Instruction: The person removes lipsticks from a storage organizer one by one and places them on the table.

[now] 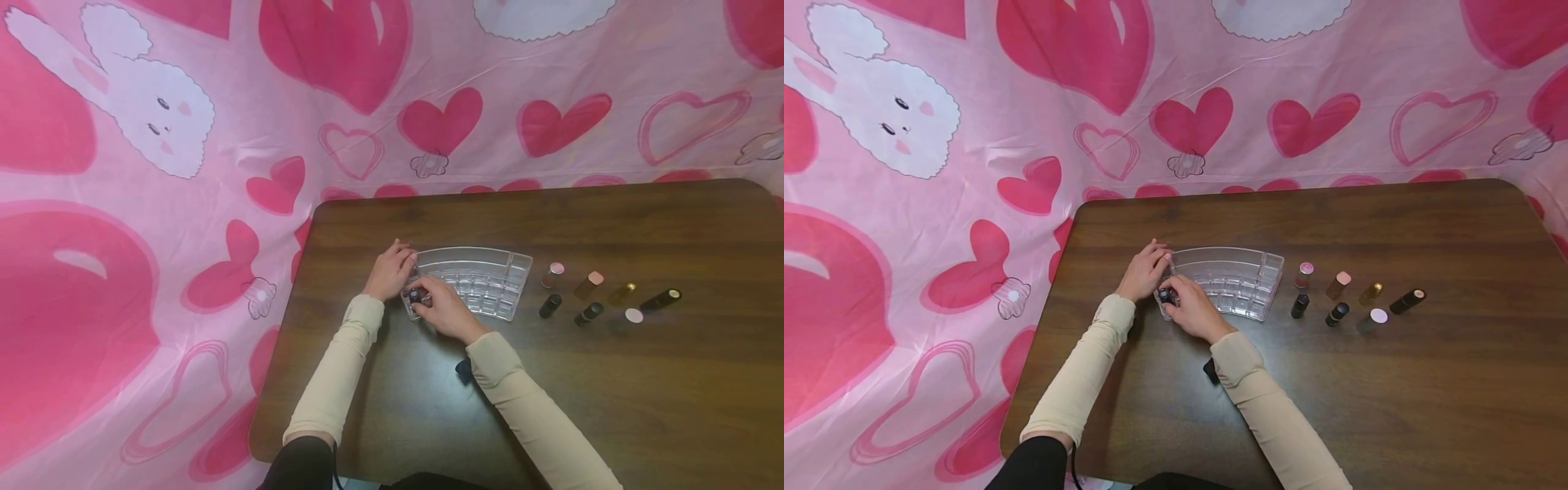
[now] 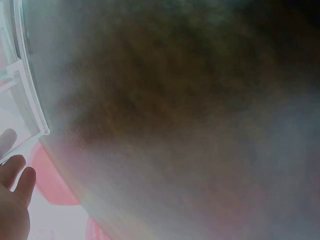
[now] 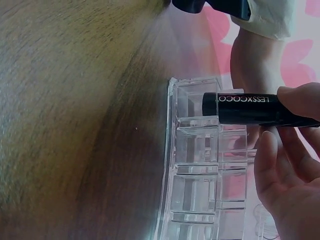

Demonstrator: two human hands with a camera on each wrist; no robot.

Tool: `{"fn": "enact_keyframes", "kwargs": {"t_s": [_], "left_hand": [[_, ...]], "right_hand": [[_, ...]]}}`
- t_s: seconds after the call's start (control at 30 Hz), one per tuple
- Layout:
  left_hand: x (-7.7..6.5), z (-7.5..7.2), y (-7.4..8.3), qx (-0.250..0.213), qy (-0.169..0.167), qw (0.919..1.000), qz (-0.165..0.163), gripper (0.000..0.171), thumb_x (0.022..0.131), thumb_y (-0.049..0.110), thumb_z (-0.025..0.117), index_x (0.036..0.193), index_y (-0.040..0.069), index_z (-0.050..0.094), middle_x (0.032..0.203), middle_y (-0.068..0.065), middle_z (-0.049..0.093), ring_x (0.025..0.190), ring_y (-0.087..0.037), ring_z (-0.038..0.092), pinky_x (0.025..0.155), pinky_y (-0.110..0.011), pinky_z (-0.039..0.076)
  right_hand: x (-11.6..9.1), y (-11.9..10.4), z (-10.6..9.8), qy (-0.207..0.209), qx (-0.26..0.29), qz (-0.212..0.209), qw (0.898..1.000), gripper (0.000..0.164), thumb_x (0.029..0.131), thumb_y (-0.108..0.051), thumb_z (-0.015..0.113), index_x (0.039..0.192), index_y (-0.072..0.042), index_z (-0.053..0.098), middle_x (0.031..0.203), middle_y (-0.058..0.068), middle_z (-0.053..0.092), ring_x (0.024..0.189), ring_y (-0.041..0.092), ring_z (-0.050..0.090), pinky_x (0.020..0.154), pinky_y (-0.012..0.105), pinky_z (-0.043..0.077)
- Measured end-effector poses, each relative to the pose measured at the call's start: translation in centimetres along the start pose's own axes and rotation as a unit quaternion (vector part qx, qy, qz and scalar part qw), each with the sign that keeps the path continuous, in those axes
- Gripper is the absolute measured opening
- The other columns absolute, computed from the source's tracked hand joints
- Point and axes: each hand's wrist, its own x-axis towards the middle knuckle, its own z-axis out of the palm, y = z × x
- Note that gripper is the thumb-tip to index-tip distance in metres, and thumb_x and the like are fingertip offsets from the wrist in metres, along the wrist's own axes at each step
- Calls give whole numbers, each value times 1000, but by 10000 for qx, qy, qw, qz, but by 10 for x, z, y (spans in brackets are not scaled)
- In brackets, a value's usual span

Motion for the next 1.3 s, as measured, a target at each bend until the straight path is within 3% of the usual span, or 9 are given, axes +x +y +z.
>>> {"fn": "enact_keyframes", "kwargs": {"t_s": [0.47,0.83,1.3], "left_hand": [[0,-1,0,-65,7,10000,-49,43,102,40,38,122,14,65,140,-9,56,144,-27,34,115,-49,32],[0,-1,0,-98,-95,9998,-114,44,102,42,37,123,15,64,142,-8,54,146,-26,31,115,-49,32],[2,-1,0,-63,-65,9999,-63,43,102,40,37,121,14,65,140,-8,56,145,-26,33,114,-49,33]], "right_hand": [[-1,-3,-3,215,48,-167,9996,27,83,-8,71,109,-8,63,100,7,64,87,22,60,74,34,50],[-2,-8,-8,172,84,29,9998,29,83,-10,72,111,-8,63,103,8,64,87,23,60,74,33,50],[-2,-8,-12,318,115,-112,9994,30,81,-9,73,109,-6,63,102,8,66,86,22,60,74,32,50]]}}
